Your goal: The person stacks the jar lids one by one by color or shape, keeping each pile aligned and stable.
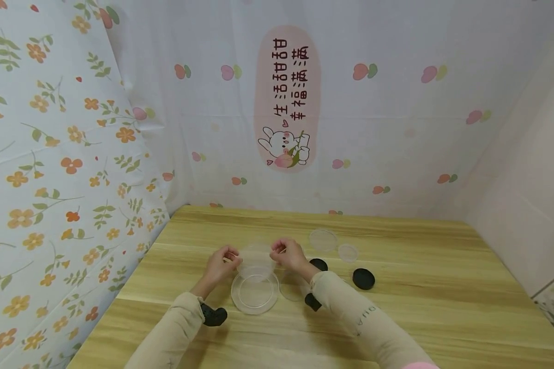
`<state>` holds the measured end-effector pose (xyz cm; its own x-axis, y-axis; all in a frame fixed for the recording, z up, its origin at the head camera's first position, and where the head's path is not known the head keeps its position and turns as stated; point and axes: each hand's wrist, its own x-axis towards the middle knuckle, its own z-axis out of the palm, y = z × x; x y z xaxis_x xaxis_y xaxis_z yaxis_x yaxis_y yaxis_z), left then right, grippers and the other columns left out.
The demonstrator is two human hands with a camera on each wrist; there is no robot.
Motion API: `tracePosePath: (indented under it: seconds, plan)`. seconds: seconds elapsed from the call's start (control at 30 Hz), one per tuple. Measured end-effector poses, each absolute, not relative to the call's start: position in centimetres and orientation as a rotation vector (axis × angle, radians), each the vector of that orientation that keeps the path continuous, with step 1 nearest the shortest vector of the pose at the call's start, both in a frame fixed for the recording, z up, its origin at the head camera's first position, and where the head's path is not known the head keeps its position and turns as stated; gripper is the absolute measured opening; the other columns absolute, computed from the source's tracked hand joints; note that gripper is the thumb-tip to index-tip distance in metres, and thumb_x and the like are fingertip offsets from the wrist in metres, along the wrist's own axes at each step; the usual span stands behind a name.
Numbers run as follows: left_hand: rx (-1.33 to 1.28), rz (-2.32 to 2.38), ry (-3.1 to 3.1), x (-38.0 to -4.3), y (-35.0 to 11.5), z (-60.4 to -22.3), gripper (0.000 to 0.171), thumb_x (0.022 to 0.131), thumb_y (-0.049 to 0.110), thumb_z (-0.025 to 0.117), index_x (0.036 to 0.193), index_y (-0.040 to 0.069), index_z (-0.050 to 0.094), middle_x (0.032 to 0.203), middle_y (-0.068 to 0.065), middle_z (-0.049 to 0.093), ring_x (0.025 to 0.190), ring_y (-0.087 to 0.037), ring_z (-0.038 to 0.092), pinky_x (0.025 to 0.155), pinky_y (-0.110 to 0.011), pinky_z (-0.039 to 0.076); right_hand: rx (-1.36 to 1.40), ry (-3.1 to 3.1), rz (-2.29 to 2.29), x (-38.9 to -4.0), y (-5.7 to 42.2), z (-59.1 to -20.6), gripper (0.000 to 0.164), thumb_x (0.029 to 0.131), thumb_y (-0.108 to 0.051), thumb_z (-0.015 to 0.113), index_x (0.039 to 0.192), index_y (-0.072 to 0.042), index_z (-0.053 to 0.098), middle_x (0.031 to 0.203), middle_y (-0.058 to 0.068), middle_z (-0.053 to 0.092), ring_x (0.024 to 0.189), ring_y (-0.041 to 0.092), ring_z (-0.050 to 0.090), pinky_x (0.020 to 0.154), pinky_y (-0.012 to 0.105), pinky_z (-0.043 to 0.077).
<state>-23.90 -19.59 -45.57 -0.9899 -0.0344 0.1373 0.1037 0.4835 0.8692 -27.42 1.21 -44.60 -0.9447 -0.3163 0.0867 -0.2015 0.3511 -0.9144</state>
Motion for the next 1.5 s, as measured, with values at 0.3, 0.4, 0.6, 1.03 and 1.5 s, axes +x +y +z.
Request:
tracePosePath:
  seconds: [0.3, 0.4, 0.6, 1.03, 1.5]
  plan:
    - [-0.263, -1.503, -2.684, -22.9, -20.1, -46.6, 0.017, 0.078, -0.002, 0.062, 0.093, -0.006, 0.057, 0.073, -0.005, 0.054, 0.066, -0.016, 0.051, 0.059, -0.026, 0.042, -0.747, 2.558, -1.472, -26.6, 1.8, -46.1, 0.016, 0.073, 0.005, 0.063, 0.088, 0.007, 0.057, 0.072, 0.006, 0.053, 0.065, 0.012, 0.048, 0.059, 0.02, 0.043]
    - [-0.392, -1.513, -2.697, -22.7, -20.3, -46.8, 0.023, 0.078, -0.005, 0.06, 0.099, -0.01, 0.055, 0.074, -0.007, 0.053, 0.062, -0.016, 0.051, 0.054, -0.022, 0.042, -0.832, 2.585, -1.41, -26.5, 1.9, -46.6, 0.017, 0.072, 0.006, 0.064, 0.088, 0.007, 0.058, 0.073, 0.007, 0.054, 0.065, 0.011, 0.049, 0.06, 0.019, 0.043]
    - [-0.52, -1.511, -2.708, -22.4, -20.5, -47.2, 0.029, 0.076, -0.009, 0.058, 0.105, -0.013, 0.054, 0.076, -0.01, 0.051, 0.064, -0.017, 0.051, 0.055, -0.022, 0.044, -0.888, 2.619, -1.334, -26.5, 1.8, -47.2, 0.018, 0.07, 0.005, 0.066, 0.087, 0.006, 0.06, 0.071, 0.005, 0.054, 0.064, 0.01, 0.05, 0.058, 0.019, 0.044]
    - [-0.625, -1.429, -2.703, -22.0, -20.8, -48.0, 0.032, 0.072, -0.011, 0.06, 0.104, -0.013, 0.056, 0.075, -0.014, 0.051, 0.062, -0.012, 0.044, 0.054, -0.02, 0.038, -0.957, 2.622, -1.232, -25.9, 1.4, -47.5, 0.018, 0.071, 0.006, 0.066, 0.087, 0.006, 0.06, 0.07, 0.002, 0.052, 0.065, 0.007, 0.046, 0.058, 0.018, 0.042]
    - [-0.561, -1.343, -2.727, -22.0, -20.4, -48.8, 0.034, 0.069, -0.012, 0.061, 0.103, -0.011, 0.058, 0.075, -0.01, 0.046, 0.062, -0.014, 0.039, 0.054, -0.02, 0.033, -0.957, 2.655, -1.155, -26.1, 1.1, -47.8, 0.016, 0.07, 0.004, 0.066, 0.085, 0.004, 0.06, 0.068, 0.002, 0.052, 0.062, 0.007, 0.044, 0.057, 0.018, 0.04]
